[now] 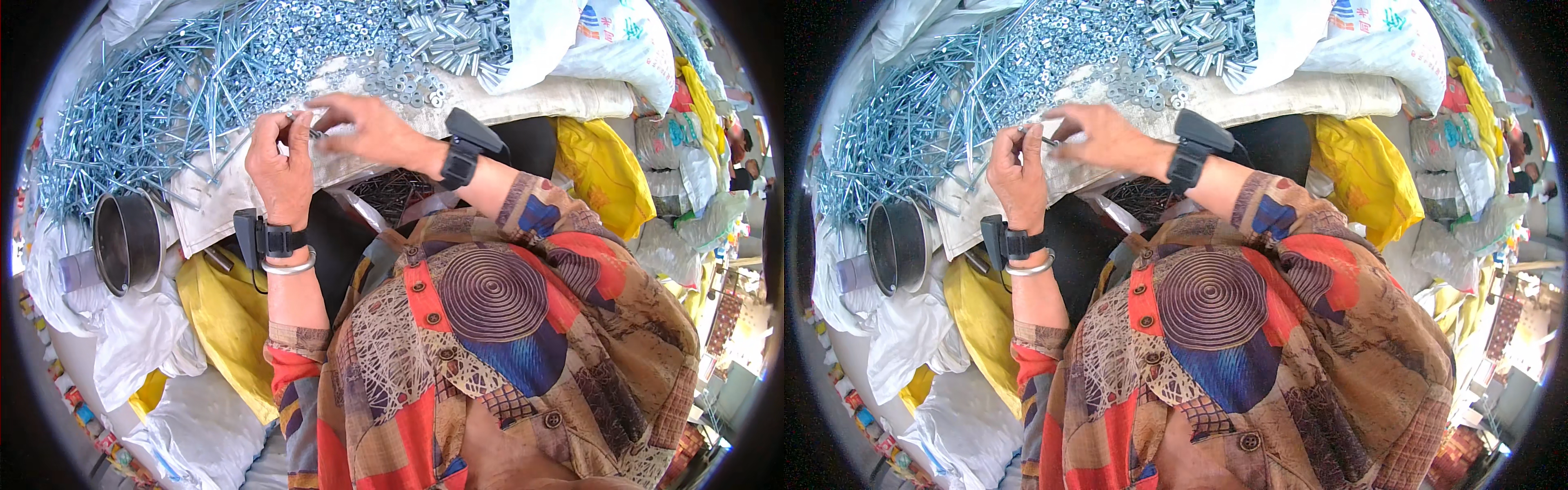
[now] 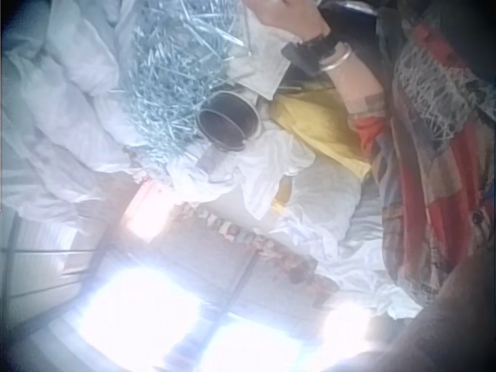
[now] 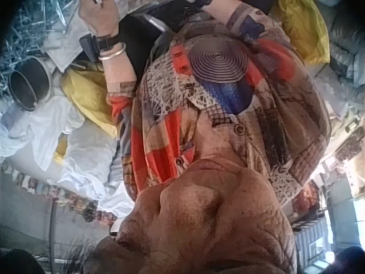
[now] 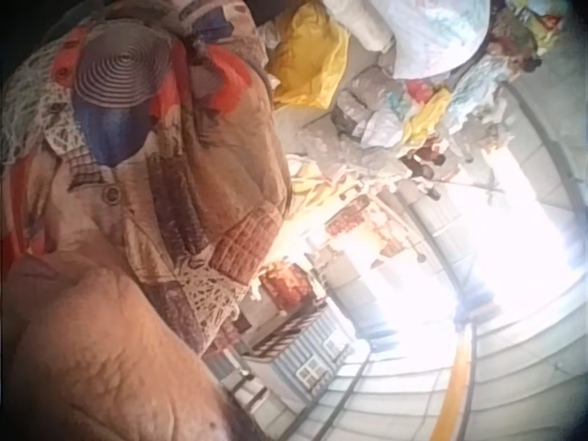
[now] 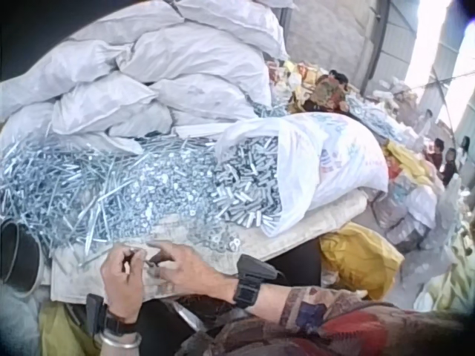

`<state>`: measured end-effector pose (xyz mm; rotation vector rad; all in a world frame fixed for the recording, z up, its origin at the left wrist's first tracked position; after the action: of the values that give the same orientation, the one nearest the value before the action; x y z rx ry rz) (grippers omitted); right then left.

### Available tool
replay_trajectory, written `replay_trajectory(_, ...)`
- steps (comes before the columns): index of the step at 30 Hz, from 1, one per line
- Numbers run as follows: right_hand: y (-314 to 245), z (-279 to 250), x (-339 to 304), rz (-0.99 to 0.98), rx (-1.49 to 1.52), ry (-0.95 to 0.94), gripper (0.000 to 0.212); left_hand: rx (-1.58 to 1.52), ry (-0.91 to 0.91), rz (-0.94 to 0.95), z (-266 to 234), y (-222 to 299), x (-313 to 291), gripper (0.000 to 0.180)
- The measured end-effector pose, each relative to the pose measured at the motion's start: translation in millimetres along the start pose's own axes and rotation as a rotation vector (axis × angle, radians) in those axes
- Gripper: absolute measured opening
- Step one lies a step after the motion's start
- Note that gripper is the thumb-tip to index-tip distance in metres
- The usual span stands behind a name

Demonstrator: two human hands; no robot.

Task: Assembling long bolts by sliding washers onto the shaft.

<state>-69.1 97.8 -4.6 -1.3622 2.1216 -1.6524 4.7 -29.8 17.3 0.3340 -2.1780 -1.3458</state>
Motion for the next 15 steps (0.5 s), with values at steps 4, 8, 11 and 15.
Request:
replay_trajectory(4,12,-9,-4,0.129,0.236,0.140,0.048,-0.018,0.038,0.004,0,-7,2,0.018)
replay_trajectory(8,10,7,-5,0.075,0.311,0.093,0.059,0.024,0.037,0.012,0,-6,3,0.018)
replay_trajectory(11,19,-3,-3,0.093,0.284,0.124,0.058,-0.005,0.028,0.026,0,-5,4,0.018)
replay_trajectory(15,15,15,-3,0.018,0.340,0.151,0.063,-0.001,0.035,0.003,-3,-8,3,0.018)
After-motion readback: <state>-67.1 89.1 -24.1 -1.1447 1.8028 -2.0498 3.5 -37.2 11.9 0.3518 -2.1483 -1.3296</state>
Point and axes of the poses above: each hand's wrist, its own x-axis towards the middle knuckle, its own z-axis out of the palm, y = z × x, the point moved 4 cm from there along x, towards the middle knuckle, and after that the axes turned 11 degrees about -z, right-handed, at the moved point
